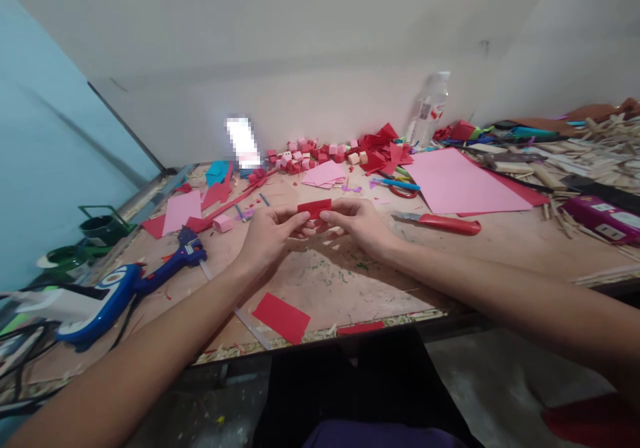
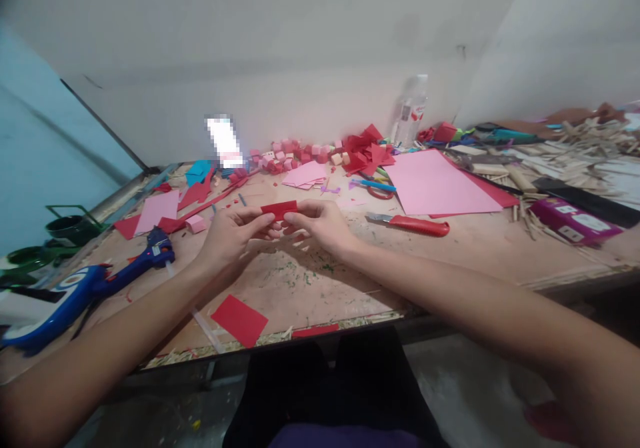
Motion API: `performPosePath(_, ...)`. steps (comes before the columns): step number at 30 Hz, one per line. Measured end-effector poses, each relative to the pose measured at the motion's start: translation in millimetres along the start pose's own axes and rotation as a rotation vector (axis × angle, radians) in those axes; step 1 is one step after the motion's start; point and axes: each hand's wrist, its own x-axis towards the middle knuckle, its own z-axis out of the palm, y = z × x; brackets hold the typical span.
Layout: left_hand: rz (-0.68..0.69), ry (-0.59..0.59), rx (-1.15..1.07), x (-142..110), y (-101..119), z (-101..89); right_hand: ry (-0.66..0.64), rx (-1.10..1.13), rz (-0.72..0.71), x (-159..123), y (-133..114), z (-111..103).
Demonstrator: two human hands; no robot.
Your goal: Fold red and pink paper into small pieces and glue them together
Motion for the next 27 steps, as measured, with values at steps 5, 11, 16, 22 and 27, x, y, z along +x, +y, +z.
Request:
performPosePath(5,-0.015,0.004,0.022,-3,4,1.9,-0.014,-0.023,-0.011,1,3,-1)
performPosePath(11,-0.011,0.006,0.041,-2,4,0.0,-0.036,-0.023,-0.003,2,4,-3)
performPosePath(16,-0.057,-0.066,0.032,1,-2,-5.1,-0.03,-0.006,0.026,1,2,-4)
performPosePath(22,-0.06,-0.006,0.033,-3,-2,-2.4,-0.044,-0.036,0.032,5,2,-6)
performPosePath(27,-0.004,0.011,0.126,-2,-7,-6.2,-0.072,-0.028,0.046,7,3,-5)
